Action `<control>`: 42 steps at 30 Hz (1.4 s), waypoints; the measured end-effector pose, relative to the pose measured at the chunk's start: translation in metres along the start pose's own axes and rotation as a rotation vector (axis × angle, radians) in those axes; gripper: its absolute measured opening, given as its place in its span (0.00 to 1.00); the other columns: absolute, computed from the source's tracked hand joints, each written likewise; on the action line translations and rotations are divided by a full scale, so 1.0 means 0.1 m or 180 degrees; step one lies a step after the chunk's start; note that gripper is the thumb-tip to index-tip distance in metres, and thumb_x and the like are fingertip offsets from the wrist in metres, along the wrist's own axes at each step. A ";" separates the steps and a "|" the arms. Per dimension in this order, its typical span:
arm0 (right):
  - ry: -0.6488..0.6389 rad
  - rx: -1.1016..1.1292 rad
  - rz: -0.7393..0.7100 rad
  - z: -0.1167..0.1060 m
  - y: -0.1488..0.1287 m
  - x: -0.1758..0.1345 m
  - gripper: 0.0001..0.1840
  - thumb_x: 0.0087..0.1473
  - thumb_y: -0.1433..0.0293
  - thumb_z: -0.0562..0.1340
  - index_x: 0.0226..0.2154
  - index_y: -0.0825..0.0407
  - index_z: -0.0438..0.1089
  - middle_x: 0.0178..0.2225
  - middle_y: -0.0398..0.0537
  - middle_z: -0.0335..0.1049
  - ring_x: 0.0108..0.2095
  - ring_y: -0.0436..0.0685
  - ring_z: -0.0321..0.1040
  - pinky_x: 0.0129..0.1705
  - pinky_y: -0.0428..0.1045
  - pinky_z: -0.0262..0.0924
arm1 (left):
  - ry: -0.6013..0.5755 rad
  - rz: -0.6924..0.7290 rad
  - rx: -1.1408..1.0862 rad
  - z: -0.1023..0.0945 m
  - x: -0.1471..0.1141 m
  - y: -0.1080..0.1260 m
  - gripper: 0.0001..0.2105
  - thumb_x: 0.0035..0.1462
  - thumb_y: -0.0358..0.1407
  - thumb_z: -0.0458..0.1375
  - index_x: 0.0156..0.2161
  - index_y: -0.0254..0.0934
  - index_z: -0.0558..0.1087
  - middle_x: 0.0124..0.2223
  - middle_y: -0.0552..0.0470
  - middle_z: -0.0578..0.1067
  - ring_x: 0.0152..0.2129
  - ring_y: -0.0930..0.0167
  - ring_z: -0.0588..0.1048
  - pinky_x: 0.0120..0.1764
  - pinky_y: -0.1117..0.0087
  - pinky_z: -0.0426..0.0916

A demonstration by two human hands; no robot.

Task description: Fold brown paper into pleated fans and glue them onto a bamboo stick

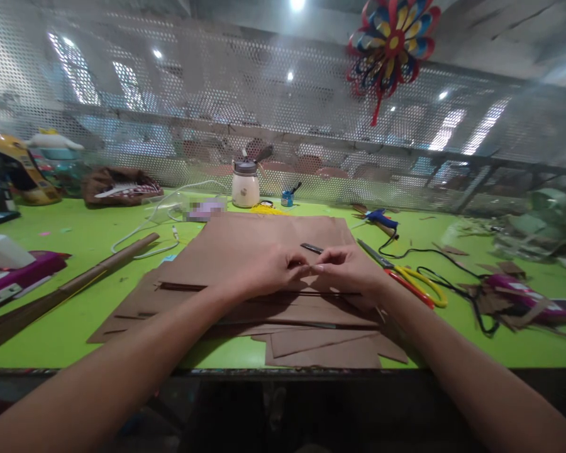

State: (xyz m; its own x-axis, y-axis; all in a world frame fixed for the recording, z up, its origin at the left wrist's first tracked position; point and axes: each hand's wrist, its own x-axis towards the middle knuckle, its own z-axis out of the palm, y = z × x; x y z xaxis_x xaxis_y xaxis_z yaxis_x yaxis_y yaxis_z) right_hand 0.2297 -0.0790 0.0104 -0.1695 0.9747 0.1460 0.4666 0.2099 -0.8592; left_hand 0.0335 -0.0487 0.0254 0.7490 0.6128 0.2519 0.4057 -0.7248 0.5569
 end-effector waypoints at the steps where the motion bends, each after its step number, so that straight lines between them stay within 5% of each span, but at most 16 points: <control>1: 0.0003 0.0028 -0.0073 -0.01 -0.01 0.00 0.12 0.41 0.62 0.65 0.25 0.56 0.71 0.20 0.42 0.65 0.21 0.47 0.58 0.24 0.44 0.51 | 0.0002 0.0043 0.0043 -0.01 0.00 0.01 0.17 0.56 0.43 0.48 0.31 0.32 0.73 0.25 0.54 0.69 0.22 0.77 0.63 0.24 0.77 0.53; 14: -0.0620 0.0130 -0.0017 -0.17 0.02 0.00 0.16 0.44 0.59 0.63 0.24 0.57 0.69 0.14 0.37 0.58 0.16 0.43 0.51 0.18 0.42 0.44 | -0.0826 -0.0087 -0.0462 -0.17 -0.03 -0.09 0.13 0.55 0.41 0.48 0.30 0.34 0.68 0.21 0.56 0.66 0.18 0.77 0.62 0.23 0.75 0.54; 24: -0.1386 0.0574 0.0420 -0.24 -0.06 -0.07 0.16 0.48 0.57 0.60 0.28 0.55 0.65 0.15 0.40 0.66 0.12 0.43 0.54 0.14 0.40 0.46 | -0.1229 -0.0255 -0.1099 -0.20 -0.04 -0.06 0.16 0.54 0.46 0.49 0.26 0.34 0.64 0.21 0.57 0.62 0.18 0.77 0.58 0.24 0.75 0.53; 27: -0.1218 0.0833 0.0390 -0.26 -0.02 -0.05 0.16 0.50 0.58 0.59 0.28 0.55 0.65 0.14 0.39 0.65 0.11 0.43 0.53 0.14 0.40 0.46 | -0.1199 -0.0277 -0.1429 -0.23 -0.06 -0.08 0.16 0.54 0.46 0.51 0.25 0.34 0.64 0.19 0.58 0.61 0.17 0.78 0.56 0.23 0.75 0.52; 31: -0.0625 0.1581 -0.0034 -0.21 0.01 -0.01 0.16 0.50 0.58 0.60 0.36 0.54 0.68 0.21 0.41 0.67 0.19 0.45 0.62 0.24 0.43 0.59 | -0.1011 -0.0420 -0.2216 -0.23 -0.08 -0.11 0.14 0.53 0.44 0.54 0.26 0.34 0.63 0.18 0.60 0.59 0.15 0.79 0.54 0.21 0.76 0.48; 34: -0.0882 0.1712 -0.0378 -0.13 -0.03 -0.02 0.23 0.44 0.62 0.66 0.44 0.51 0.67 0.29 0.44 0.69 0.28 0.50 0.67 0.34 0.49 0.63 | -0.1104 -0.0500 -0.2909 -0.18 -0.08 -0.08 0.13 0.53 0.43 0.55 0.27 0.34 0.63 0.18 0.60 0.59 0.15 0.80 0.55 0.21 0.76 0.49; 42: -0.0608 0.1573 -0.0605 0.00 -0.13 -0.08 0.10 0.48 0.64 0.62 0.31 0.55 0.70 0.27 0.46 0.69 0.31 0.53 0.66 0.39 0.52 0.61 | -0.1348 -0.0440 -0.3371 -0.02 -0.09 0.00 0.11 0.53 0.40 0.56 0.37 0.33 0.69 0.26 0.55 0.68 0.21 0.79 0.64 0.28 0.75 0.58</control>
State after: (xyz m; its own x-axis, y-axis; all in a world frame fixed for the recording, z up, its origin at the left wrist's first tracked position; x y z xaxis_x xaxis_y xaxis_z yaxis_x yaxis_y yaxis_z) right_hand 0.2246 -0.0893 0.0206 -0.3864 0.8823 0.2687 -0.0418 0.2743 -0.9607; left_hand 0.0255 -0.0533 0.0251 0.9299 0.3660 -0.0378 0.0043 0.0918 0.9958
